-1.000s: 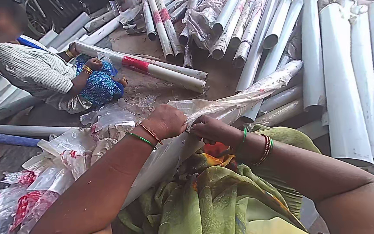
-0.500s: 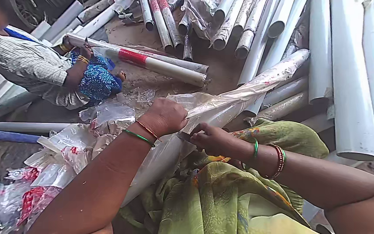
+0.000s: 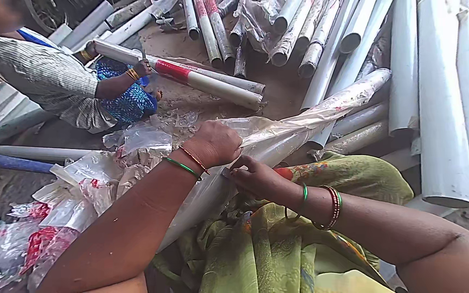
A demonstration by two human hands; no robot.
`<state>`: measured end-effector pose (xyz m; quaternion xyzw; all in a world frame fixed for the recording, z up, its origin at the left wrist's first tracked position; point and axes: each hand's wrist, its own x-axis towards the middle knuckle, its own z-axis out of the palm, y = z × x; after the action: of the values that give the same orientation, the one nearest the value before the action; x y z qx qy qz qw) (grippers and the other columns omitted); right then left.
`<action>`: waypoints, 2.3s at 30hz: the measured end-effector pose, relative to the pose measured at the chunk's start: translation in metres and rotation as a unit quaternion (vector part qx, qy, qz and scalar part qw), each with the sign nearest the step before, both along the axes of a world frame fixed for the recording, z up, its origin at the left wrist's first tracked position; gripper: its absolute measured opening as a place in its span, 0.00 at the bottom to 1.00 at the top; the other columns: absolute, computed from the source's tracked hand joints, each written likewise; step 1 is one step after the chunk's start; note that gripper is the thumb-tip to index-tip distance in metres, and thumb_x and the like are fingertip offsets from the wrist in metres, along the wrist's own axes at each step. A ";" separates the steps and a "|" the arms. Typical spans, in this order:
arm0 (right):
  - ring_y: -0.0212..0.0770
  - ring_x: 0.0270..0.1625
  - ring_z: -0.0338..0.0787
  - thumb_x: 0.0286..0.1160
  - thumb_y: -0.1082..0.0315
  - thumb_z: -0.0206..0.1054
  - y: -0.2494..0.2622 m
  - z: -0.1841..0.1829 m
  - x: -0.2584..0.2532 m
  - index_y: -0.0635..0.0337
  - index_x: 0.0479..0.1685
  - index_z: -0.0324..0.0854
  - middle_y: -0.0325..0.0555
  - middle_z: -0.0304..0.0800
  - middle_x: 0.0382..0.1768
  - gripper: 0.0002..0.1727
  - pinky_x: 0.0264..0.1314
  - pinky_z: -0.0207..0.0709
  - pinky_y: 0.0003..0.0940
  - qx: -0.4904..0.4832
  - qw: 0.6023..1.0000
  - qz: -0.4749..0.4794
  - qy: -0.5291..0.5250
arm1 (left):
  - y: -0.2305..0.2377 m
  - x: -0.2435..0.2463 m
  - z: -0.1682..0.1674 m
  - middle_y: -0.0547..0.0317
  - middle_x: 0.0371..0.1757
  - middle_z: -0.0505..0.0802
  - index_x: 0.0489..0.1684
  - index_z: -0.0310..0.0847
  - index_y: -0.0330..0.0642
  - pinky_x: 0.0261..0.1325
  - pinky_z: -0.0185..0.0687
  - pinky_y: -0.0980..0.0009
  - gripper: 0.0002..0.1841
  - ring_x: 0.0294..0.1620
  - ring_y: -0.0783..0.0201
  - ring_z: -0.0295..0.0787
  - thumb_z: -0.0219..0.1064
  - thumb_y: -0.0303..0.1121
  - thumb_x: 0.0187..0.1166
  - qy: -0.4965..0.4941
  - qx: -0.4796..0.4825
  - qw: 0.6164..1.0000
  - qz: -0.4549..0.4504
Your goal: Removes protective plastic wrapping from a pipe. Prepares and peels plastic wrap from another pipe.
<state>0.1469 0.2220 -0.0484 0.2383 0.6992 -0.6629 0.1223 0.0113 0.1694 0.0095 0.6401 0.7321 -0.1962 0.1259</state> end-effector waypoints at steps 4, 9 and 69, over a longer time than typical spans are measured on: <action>0.24 0.19 0.73 0.94 0.63 0.52 -0.006 0.002 0.010 0.62 0.64 0.73 0.38 0.76 0.24 0.13 0.24 0.67 0.20 -0.006 1.000 0.023 0.011 | 0.001 0.001 0.001 0.38 0.45 0.92 0.38 0.87 0.32 0.51 0.74 0.38 0.22 0.53 0.37 0.89 0.53 0.42 0.92 0.000 -0.004 1.000 -0.005; 0.23 0.22 0.76 0.95 0.61 0.51 -0.015 0.002 0.017 0.62 0.67 0.72 0.37 0.79 0.27 0.16 0.28 0.72 0.20 -0.006 0.997 0.066 0.028 | -0.002 -0.004 -0.002 0.38 0.41 0.92 0.33 0.87 0.32 0.47 0.74 0.39 0.22 0.49 0.38 0.90 0.55 0.41 0.90 -0.019 0.028 0.999 -0.006; 0.24 0.16 0.69 0.96 0.60 0.49 -0.047 0.008 0.008 0.59 0.67 0.68 0.41 0.78 0.26 0.15 0.19 0.62 0.19 -0.034 0.998 0.025 0.036 | -0.130 0.023 -0.034 0.39 0.28 0.92 0.28 0.87 0.31 0.27 0.79 0.45 0.20 0.28 0.40 0.92 0.61 0.39 0.84 0.063 0.435 0.897 0.042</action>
<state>0.1545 0.1747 -0.0409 0.1923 0.6860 -0.6911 0.1219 0.0342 0.0398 -0.0244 0.5860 0.7767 0.1075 -0.2041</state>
